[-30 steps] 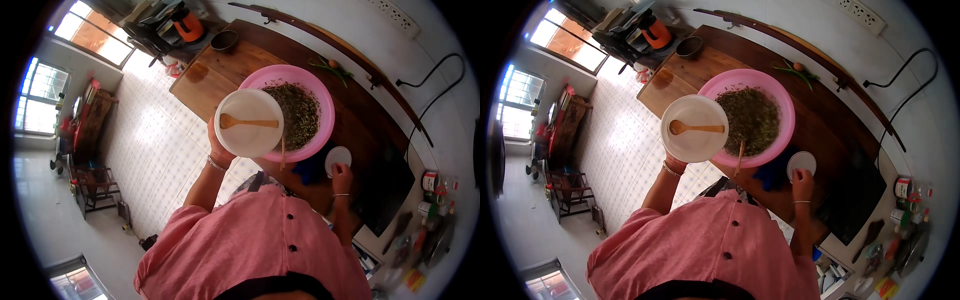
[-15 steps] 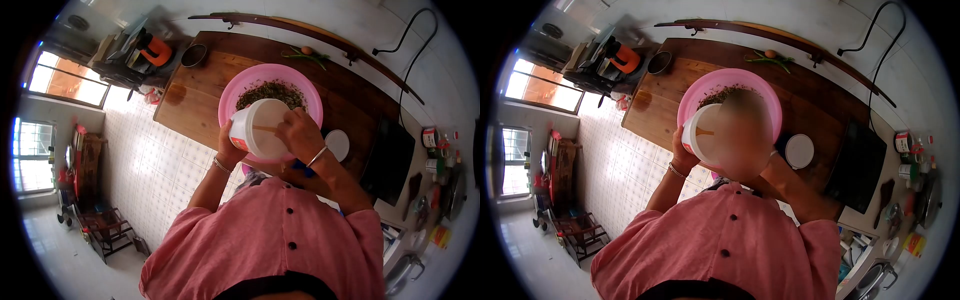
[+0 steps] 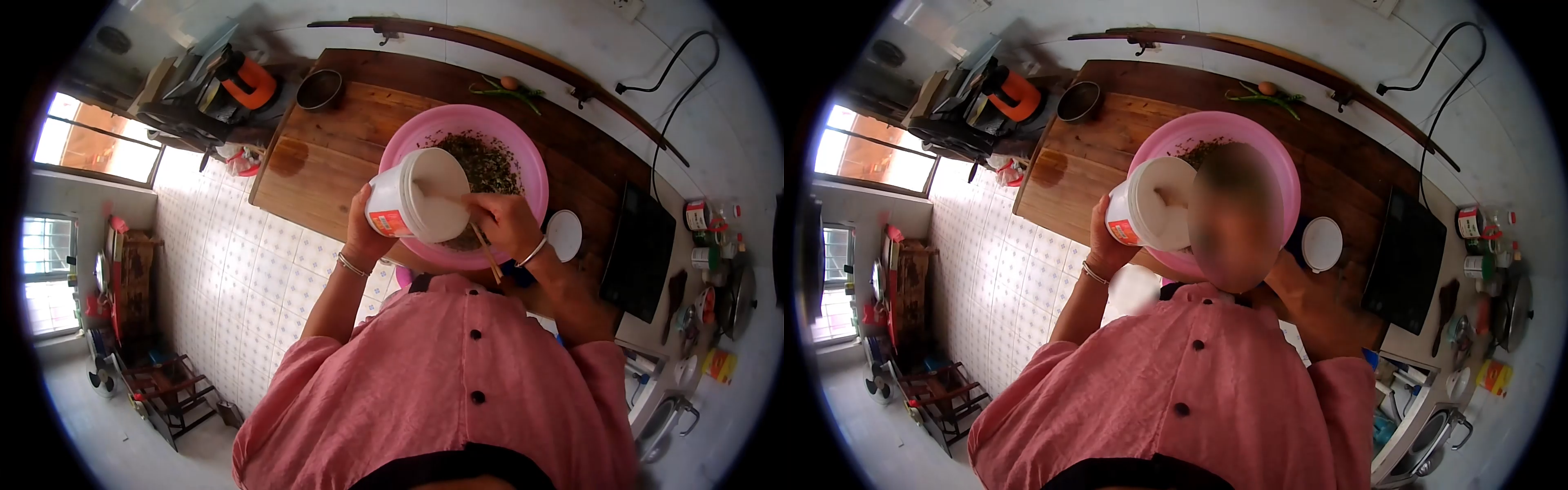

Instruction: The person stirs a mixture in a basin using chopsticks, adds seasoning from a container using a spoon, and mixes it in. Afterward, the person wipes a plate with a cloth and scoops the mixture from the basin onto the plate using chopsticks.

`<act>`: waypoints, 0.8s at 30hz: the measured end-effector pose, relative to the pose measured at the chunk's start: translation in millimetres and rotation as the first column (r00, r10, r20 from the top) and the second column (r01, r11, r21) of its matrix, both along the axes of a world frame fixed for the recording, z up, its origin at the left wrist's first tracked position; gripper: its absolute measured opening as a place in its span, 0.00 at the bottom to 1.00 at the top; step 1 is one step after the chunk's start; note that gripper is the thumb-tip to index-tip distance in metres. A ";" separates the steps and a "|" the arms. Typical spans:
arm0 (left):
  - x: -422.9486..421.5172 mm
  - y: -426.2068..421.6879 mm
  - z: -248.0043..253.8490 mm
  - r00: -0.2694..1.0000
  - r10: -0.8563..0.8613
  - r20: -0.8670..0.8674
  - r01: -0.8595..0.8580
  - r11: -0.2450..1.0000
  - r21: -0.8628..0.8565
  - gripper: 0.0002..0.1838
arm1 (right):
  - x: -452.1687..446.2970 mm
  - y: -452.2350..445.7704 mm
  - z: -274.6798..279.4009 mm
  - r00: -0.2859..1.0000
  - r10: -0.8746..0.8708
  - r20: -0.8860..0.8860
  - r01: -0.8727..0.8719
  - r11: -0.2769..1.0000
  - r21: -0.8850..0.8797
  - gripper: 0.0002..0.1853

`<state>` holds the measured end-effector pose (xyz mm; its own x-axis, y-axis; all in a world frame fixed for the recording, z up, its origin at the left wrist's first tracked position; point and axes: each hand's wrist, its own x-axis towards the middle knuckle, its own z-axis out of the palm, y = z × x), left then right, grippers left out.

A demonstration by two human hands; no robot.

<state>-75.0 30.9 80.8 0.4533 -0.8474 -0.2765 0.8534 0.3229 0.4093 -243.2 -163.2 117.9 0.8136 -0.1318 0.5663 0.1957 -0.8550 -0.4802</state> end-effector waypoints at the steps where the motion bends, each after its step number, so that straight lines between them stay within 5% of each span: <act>1: 2.0 -1.0 0.0 1.000 -0.010 0.020 0.010 1.000 0.022 0.33 | -0.8 8.5 3.5 0.990 0.010 -0.144 0.032 0.957 0.288 0.10; 2: 3.8 -2.1 0.0 0.999 -0.019 0.040 0.017 0.999 0.045 0.34 | 1.1 13.3 9.6 0.959 0.063 -0.275 0.102 0.832 0.545 0.10; 4: 5.5 -3.7 -1.1 0.999 -0.008 0.039 0.006 0.998 0.060 0.33 | -2.7 0.0 -60.6 0.965 0.076 -0.252 0.082 0.823 0.562 0.10; 6: 7.2 -6.3 0.9 0.999 0.001 0.041 -0.004 0.997 0.075 0.33 | -1.2 -4.6 -63.0 0.970 0.087 -0.226 0.061 0.814 0.578 0.10; 8: 6.0 -10.5 2.8 0.996 -0.013 0.087 0.009 0.999 0.042 0.34 | -2.0 -0.8 7.3 0.863 0.274 -0.425 0.337 0.315 0.887 0.10; 18: -2.3 -22.6 3.4 0.998 -0.030 -0.053 0.028 0.999 -0.037 0.35 | -21.2 -26.2 21.6 0.913 0.128 -0.387 0.349 0.246 0.904 0.10; 19: -2.6 -22.9 2.6 0.997 -0.027 -0.070 0.024 0.999 -0.048 0.35 | -21.7 -30.5 13.2 0.946 0.082 -0.314 0.236 0.494 0.837 0.10; 21: -3.3 -23.7 1.5 0.996 -0.021 -0.086 0.016 0.998 -0.058 0.35 | -22.4 -32.8 10.4 0.972 0.061 -0.228 0.119 0.708 0.696 0.10; 23: -4.2 -23.6 0.5 0.994 -0.015 -0.106 0.009 0.998 -0.059 0.35 | -24.4 -29.4 20.9 0.920 0.109 -0.376 0.344 0.232 0.910 0.10; 24: -4.4 -23.9 -0.7 0.994 -0.013 -0.106 0.007 0.998 -0.059 0.35 | -25.2 -30.0 19.3 0.920 0.111 -0.376 0.344 0.233 0.910 0.10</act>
<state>-79.3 7.0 80.1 0.4156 -0.8679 -0.2722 0.8942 0.3352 0.2967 -268.4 -193.2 137.3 0.8100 -0.4873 -0.3263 -0.2046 0.2865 -0.9360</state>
